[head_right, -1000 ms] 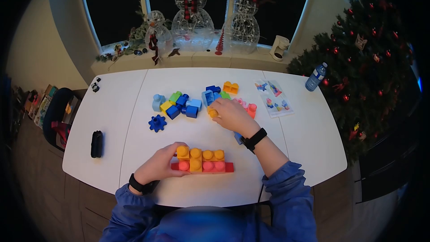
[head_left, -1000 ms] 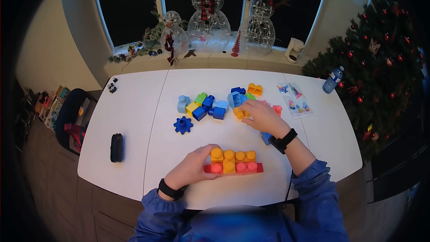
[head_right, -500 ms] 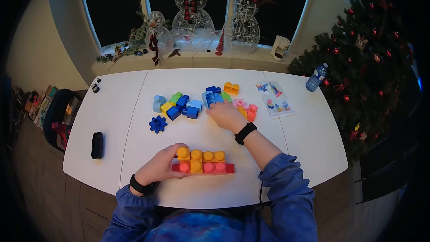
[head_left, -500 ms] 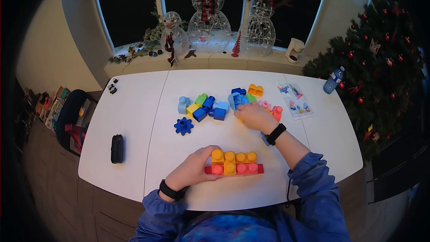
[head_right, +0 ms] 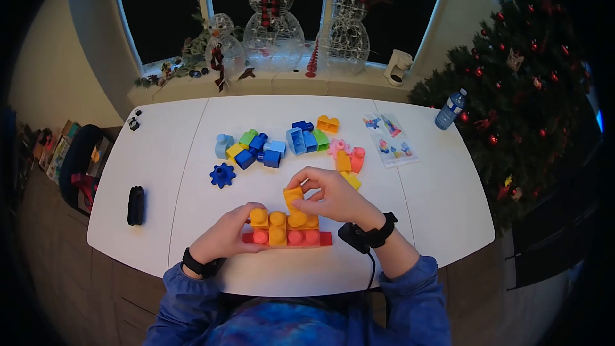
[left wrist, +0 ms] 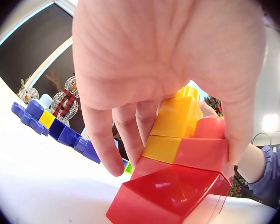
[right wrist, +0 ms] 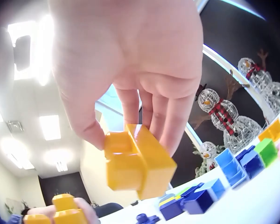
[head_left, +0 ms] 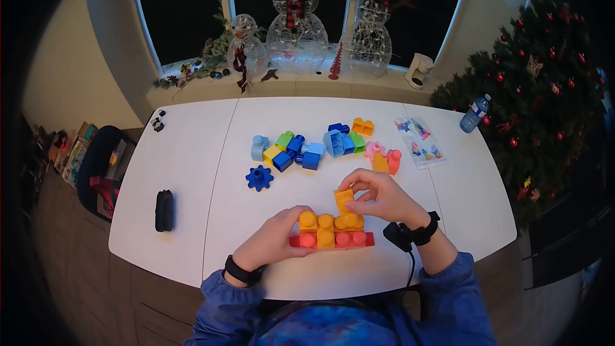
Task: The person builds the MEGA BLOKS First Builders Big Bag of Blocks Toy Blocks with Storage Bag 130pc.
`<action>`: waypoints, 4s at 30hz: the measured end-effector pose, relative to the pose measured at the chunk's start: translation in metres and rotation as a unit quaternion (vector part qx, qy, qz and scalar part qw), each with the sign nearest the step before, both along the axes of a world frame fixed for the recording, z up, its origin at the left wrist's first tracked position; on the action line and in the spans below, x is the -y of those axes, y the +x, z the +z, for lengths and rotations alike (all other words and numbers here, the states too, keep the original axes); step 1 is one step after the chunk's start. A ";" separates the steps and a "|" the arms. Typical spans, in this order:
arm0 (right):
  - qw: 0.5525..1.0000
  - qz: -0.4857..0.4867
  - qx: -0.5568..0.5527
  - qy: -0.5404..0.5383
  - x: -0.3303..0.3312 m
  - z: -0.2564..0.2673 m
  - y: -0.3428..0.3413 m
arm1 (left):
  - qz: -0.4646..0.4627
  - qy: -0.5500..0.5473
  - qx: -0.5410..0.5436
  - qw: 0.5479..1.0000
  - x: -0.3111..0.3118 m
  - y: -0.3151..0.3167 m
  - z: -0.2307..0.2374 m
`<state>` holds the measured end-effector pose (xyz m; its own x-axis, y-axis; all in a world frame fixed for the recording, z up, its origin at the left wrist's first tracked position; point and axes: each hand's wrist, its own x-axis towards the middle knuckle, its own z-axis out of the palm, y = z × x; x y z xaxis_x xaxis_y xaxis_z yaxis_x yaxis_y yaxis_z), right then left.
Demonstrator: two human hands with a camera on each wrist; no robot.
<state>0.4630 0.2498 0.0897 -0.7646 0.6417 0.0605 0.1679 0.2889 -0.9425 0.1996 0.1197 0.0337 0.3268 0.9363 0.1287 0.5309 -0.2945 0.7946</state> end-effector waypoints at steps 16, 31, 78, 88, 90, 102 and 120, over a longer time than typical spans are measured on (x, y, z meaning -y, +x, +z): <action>0.983 -0.042 -0.054 -0.170 0.032 -0.027 0.016 | -0.002 0.000 -0.001 1.000 0.000 0.000 -0.001; 0.988 0.017 0.039 0.146 0.043 -0.026 0.014 | -0.004 0.005 0.001 1.000 0.000 -0.001 -0.004; 0.973 -0.115 0.083 0.181 -0.037 -0.006 0.036 | 0.007 -0.015 -0.003 1.000 -0.003 0.000 0.002; 0.993 0.014 0.054 0.103 0.019 -0.003 0.041 | -0.001 -0.003 0.014 1.000 -0.007 -0.002 -0.004; 0.992 0.014 0.061 0.113 0.020 -0.005 0.042 | -0.006 0.000 0.019 1.000 -0.009 -0.003 -0.004; 0.989 0.001 0.080 0.121 0.024 -0.011 0.042 | -0.023 -0.031 0.034 0.999 -0.014 -0.004 0.010; 0.853 -0.101 0.420 0.293 -0.215 -0.004 0.004 | -0.024 0.001 0.029 0.999 -0.012 -0.004 0.002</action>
